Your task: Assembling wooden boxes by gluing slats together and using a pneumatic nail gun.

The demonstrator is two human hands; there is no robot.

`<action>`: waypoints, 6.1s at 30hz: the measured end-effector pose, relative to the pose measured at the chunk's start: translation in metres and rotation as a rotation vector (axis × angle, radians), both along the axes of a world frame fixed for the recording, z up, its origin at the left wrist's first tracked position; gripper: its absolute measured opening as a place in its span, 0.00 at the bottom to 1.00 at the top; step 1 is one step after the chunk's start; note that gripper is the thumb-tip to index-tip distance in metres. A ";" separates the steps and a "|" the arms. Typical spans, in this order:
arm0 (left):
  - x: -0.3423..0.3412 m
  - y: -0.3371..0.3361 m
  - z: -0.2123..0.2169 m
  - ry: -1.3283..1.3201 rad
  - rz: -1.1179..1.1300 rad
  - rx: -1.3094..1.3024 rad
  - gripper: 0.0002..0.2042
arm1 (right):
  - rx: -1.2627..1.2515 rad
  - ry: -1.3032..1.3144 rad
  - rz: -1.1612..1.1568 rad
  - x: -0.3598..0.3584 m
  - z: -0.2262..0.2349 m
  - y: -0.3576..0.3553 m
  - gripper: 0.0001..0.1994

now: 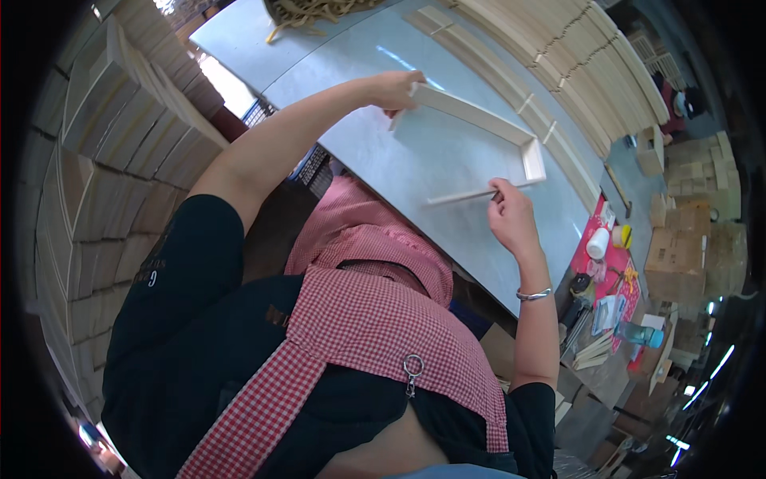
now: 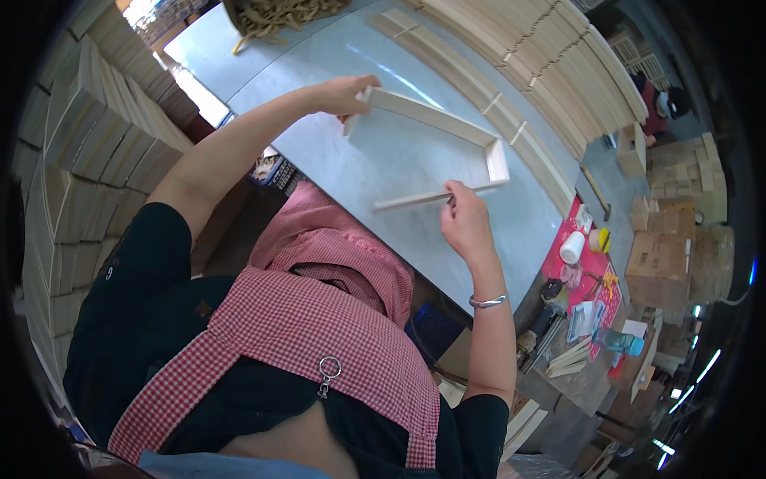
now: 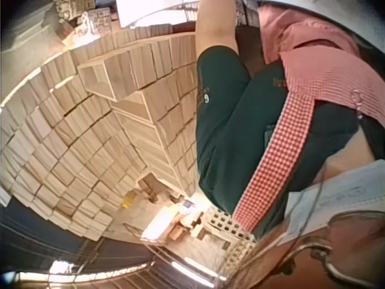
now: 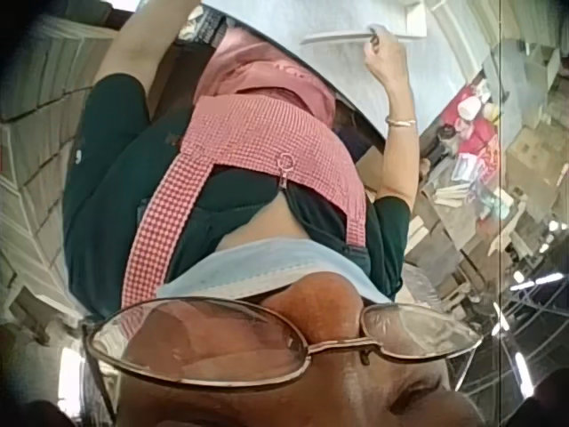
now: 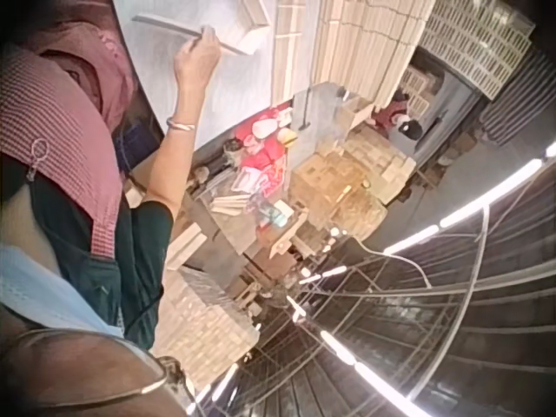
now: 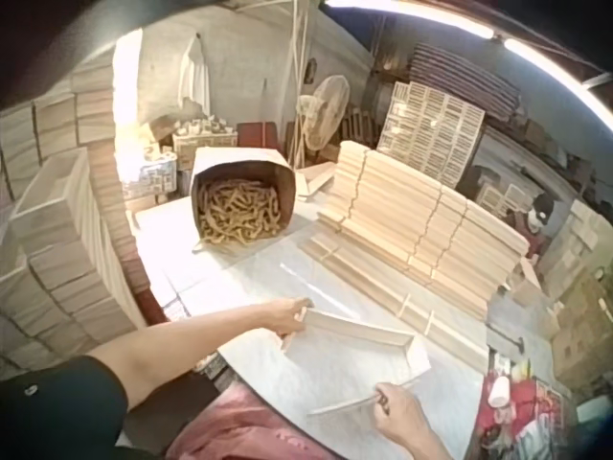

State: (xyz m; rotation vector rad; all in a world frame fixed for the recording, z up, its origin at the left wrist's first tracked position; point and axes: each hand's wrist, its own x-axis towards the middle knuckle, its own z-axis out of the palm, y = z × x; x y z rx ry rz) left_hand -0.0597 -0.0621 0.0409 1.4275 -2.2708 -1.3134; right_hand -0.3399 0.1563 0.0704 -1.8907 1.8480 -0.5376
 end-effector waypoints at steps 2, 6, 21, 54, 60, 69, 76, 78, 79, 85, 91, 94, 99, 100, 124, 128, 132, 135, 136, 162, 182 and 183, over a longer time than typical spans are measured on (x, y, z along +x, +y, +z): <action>0.004 0.011 -0.003 0.054 -0.011 0.012 0.26 | -0.101 0.097 0.060 0.022 -0.004 -0.002 0.06; 0.007 0.021 -0.013 0.238 -0.050 0.002 0.25 | -0.457 0.392 0.235 0.045 -0.014 -0.022 0.09; 0.004 0.042 -0.033 0.282 0.041 -0.138 0.29 | -0.377 0.100 0.133 0.051 -0.039 -0.041 0.09; 0.023 0.041 -0.022 0.291 -0.169 -0.184 0.52 | -0.025 -0.126 -0.282 -0.106 -0.036 -0.009 0.52; 0.024 0.039 -0.026 0.285 -0.150 -0.184 0.52 | 0.223 -0.214 -0.121 -0.125 -0.026 -0.065 0.56; 0.027 0.038 -0.027 0.275 -0.166 -0.164 0.54 | 0.306 -0.251 -0.046 -0.132 -0.023 -0.099 0.58; 0.027 0.041 -0.027 0.246 -0.172 -0.132 0.56 | 0.313 -0.368 -0.014 -0.139 -0.036 -0.101 0.57; 0.031 0.042 -0.031 0.280 -0.092 -0.146 0.56 | 0.270 -0.349 0.007 -0.134 -0.035 -0.098 0.56; 0.033 0.041 -0.034 0.294 -0.050 -0.153 0.56 | 0.250 -0.341 0.019 -0.131 -0.035 -0.095 0.56; 0.035 0.024 -0.024 0.238 -0.158 -0.150 0.53 | 0.203 -0.421 -0.051 -0.113 -0.036 -0.057 0.56; 0.026 0.039 -0.016 0.243 -0.235 -0.114 0.53 | 0.109 -0.336 -0.069 -0.122 -0.045 0.004 0.58; 0.015 0.055 -0.011 0.345 -0.307 -0.127 0.51 | 0.122 -0.373 -0.186 -0.122 -0.026 0.053 0.60; -0.025 0.056 -0.024 0.314 -0.416 -0.069 0.51 | 0.153 -0.331 -0.295 -0.133 -0.044 0.093 0.60; -0.029 0.052 -0.021 0.334 -0.443 -0.096 0.52 | 0.177 -0.315 -0.328 -0.137 -0.049 0.090 0.61; 0.117 -0.103 -0.011 -0.381 0.674 -0.235 0.09 | 0.195 -0.345 -0.306 -0.144 -0.040 0.074 0.61; 0.093 -0.076 0.008 -0.303 0.613 -0.450 0.06 | 0.197 -0.366 -0.308 -0.136 -0.030 0.079 0.56; 0.037 -0.033 0.057 0.067 0.444 -0.633 0.02 | 0.128 -0.325 -0.341 -0.136 -0.030 0.080 0.49; 0.000 -0.004 0.097 0.451 0.365 -0.394 0.04 | -0.058 -0.151 -0.538 -0.145 -0.020 0.113 0.38; -0.012 0.010 0.109 0.560 0.283 -0.304 0.04 | -0.145 -0.185 -0.552 -0.141 -0.018 0.117 0.33; -0.034 0.023 0.077 -0.017 -0.790 -0.867 0.23 | -0.277 0.108 0.087 -0.120 0.038 0.072 0.20; -0.019 0.037 -0.010 -0.021 -0.649 -0.617 0.23 | -0.046 0.126 -0.038 -0.144 -0.024 0.071 0.24; -0.017 0.040 -0.013 -0.007 -0.639 -0.615 0.21 | -0.098 0.129 -0.043 -0.139 -0.028 0.075 0.24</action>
